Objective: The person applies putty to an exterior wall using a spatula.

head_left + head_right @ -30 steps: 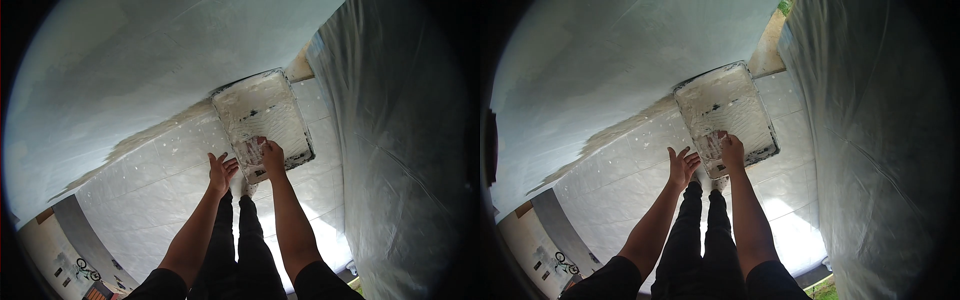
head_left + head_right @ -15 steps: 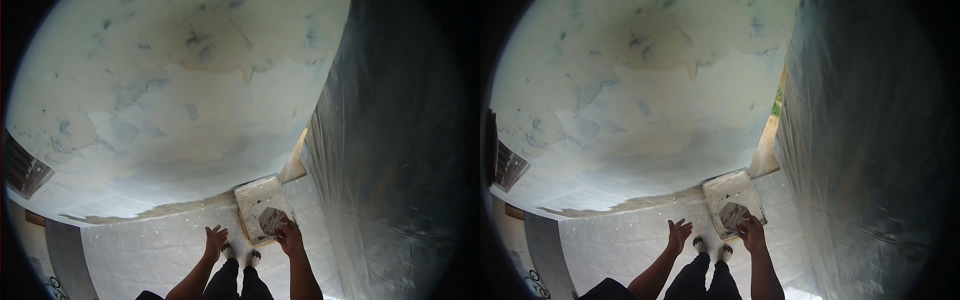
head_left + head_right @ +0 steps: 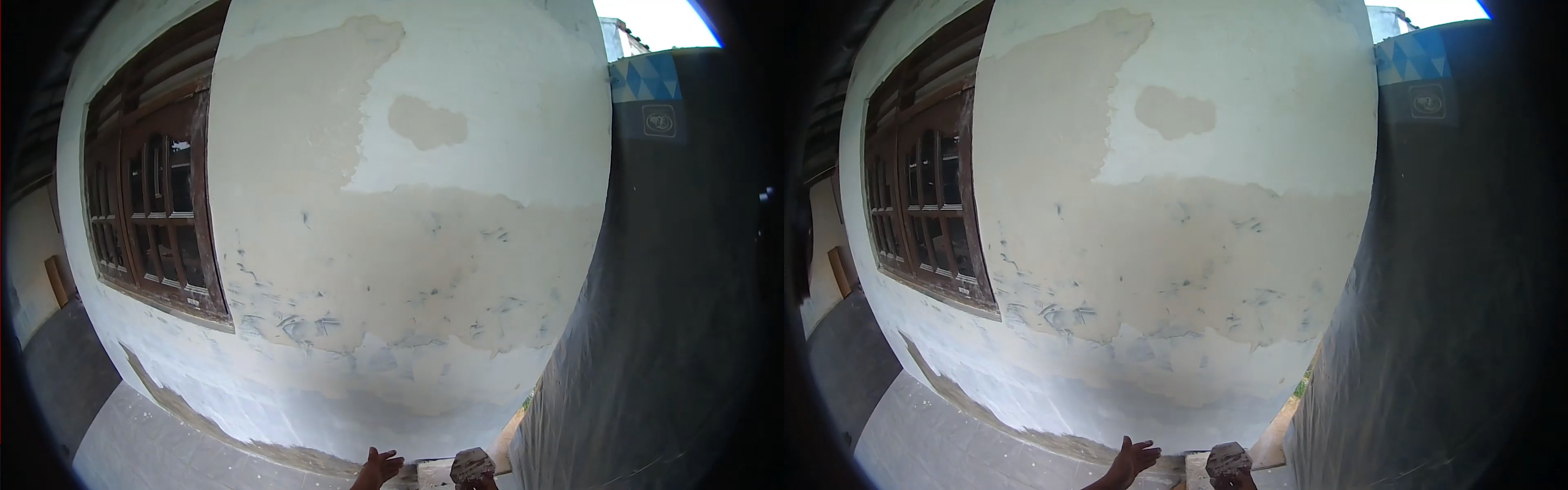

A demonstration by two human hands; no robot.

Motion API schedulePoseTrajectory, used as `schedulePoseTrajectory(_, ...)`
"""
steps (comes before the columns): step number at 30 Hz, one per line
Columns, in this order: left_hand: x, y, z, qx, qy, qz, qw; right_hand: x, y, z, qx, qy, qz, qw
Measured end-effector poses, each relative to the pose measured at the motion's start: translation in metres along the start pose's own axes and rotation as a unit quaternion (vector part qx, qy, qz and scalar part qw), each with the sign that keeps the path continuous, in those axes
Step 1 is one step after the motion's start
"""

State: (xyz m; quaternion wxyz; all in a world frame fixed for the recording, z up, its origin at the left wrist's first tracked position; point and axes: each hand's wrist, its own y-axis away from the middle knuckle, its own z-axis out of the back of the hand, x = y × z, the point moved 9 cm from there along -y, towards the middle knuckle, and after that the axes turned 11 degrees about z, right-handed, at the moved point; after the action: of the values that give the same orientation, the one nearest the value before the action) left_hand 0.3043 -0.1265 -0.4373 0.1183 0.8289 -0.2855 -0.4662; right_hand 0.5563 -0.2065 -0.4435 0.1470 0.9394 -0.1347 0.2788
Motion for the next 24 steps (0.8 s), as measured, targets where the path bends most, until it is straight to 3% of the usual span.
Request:
schedulePoseTrajectory(3, -0.072, 0.022, -0.009, 0.044, -0.050, -0.080, 0.995, -0.020, -0.017, -0.030, -0.020, -0.115, -0.003, 0.993)
schedulePoseTrajectory(5, -0.127, 0.047, -0.015, 0.060, -0.091, -0.149, 0.983, -0.031, -0.028, -0.082, 0.167, -0.241, -0.021, 0.956)
schedulePoseTrajectory(6, -0.151, 0.055, -0.012, 0.065, -0.097, -0.152, 0.981, -0.037, -0.027, -0.107, 0.170, -0.246, -0.015, 0.954)
schedulePoseTrajectory(10, -0.264, 0.103, -0.014, 0.117, -0.198, -0.296, 0.927, -0.021, 0.000, -0.265, 0.124, -0.123, 0.087, 0.981)
schedulePoseTrajectory(16, -0.422, 0.203, -0.058, 0.146, -0.366, -0.476, 0.786, 0.012, 0.017, -0.427, 0.303, -0.073, 0.186, 0.932)
schedulePoseTrajectory(17, -0.440, 0.212, -0.064, 0.152, -0.368, -0.475, 0.785, 0.022, 0.017, -0.445, 0.325, -0.063, 0.207, 0.921)
schedulePoseTrajectory(19, -0.469, 0.245, -0.086, 0.122, -0.469, -0.574, 0.661, 0.050, 0.027, -0.485, 0.333, -0.023, 0.270, 0.903)
schedulePoseTrajectory(20, -0.484, 0.251, -0.093, 0.127, -0.470, -0.574, 0.659, 0.065, 0.036, -0.505, 0.317, 0.005, 0.309, 0.897)
schedulePoseTrajectory(22, -0.506, 0.271, -0.109, 0.075, -0.512, -0.641, 0.567, 0.098, 0.040, -0.541, 0.352, 0.073, 0.387, 0.849)
schedulePoseTrajectory(23, -0.520, 0.274, -0.116, 0.075, -0.512, -0.640, 0.568, 0.113, 0.041, -0.559, 0.368, 0.104, 0.428, 0.819)
schedulePoseTrajectory(24, -0.526, 0.284, -0.128, 0.006, -0.569, -0.692, 0.445, 0.128, 0.047, -0.579, 0.391, 0.149, 0.491, 0.764)
